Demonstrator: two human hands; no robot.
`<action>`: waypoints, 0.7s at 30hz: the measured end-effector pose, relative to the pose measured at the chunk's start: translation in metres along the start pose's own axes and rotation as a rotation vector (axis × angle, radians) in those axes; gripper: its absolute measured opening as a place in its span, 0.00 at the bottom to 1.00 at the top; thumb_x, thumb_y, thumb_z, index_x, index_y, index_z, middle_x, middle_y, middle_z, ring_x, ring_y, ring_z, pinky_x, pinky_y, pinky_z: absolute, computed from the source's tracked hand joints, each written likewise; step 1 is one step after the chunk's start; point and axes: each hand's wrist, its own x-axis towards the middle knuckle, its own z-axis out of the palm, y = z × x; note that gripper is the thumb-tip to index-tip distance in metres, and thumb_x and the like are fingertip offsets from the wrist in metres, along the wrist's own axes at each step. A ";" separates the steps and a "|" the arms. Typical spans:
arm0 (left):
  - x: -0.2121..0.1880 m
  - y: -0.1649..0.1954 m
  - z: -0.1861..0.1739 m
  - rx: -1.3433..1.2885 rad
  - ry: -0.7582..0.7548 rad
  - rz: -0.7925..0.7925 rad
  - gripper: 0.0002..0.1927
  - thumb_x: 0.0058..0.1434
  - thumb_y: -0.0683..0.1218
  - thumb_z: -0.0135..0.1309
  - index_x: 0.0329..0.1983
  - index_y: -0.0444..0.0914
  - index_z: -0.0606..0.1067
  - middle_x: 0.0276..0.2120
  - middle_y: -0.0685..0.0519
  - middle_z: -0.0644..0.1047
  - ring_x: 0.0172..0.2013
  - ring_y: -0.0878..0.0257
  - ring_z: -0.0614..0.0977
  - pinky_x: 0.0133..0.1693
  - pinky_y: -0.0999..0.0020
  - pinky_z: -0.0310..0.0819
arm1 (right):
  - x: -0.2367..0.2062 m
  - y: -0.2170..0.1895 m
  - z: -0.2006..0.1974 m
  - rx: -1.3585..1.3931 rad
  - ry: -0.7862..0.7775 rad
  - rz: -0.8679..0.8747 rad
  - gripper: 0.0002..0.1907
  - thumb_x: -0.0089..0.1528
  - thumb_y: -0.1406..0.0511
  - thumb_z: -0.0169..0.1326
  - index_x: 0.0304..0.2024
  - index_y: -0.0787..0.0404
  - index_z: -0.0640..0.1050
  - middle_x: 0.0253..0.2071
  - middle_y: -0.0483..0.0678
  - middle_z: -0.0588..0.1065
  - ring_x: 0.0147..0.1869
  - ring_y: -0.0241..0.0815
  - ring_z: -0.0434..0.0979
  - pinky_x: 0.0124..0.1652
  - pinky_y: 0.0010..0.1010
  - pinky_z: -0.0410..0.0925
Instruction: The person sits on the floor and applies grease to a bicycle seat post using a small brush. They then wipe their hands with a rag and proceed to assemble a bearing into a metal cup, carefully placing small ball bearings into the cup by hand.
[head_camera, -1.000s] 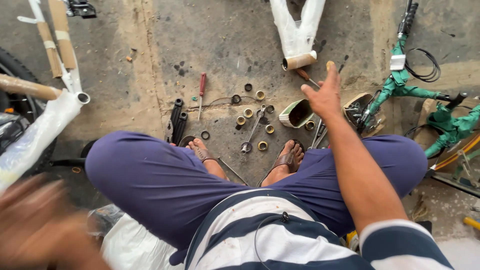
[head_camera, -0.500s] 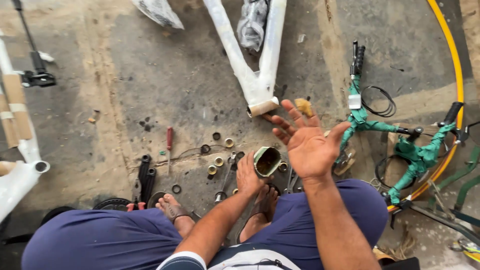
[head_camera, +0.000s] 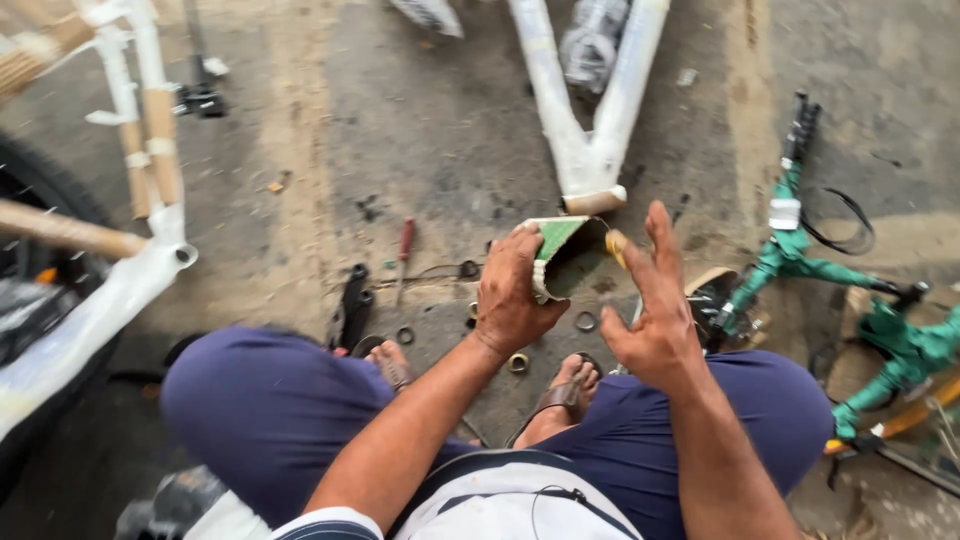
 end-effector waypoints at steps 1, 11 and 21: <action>-0.003 0.007 -0.017 0.073 0.010 -0.017 0.45 0.43 0.47 0.70 0.66 0.40 0.64 0.63 0.39 0.72 0.65 0.39 0.73 0.65 0.40 0.64 | -0.003 -0.011 0.008 0.040 -0.039 -0.007 0.42 0.49 0.76 0.57 0.69 0.62 0.68 0.81 0.61 0.42 0.85 0.61 0.42 0.76 0.43 0.48; -0.052 0.023 -0.090 0.480 0.055 0.060 0.32 0.62 0.45 0.58 0.70 0.41 0.65 0.60 0.32 0.72 0.60 0.36 0.76 0.61 0.37 0.67 | -0.039 -0.093 0.105 -0.333 -0.189 -0.019 0.44 0.45 0.69 0.62 0.67 0.63 0.70 0.78 0.69 0.33 0.82 0.70 0.30 0.73 0.58 0.38; -0.063 0.020 -0.098 0.518 0.032 0.021 0.32 0.61 0.43 0.54 0.69 0.35 0.63 0.55 0.31 0.74 0.55 0.37 0.78 0.56 0.38 0.70 | -0.083 -0.111 0.092 -0.443 -0.226 0.030 0.37 0.46 0.67 0.61 0.61 0.58 0.77 0.80 0.61 0.30 0.83 0.65 0.28 0.74 0.52 0.38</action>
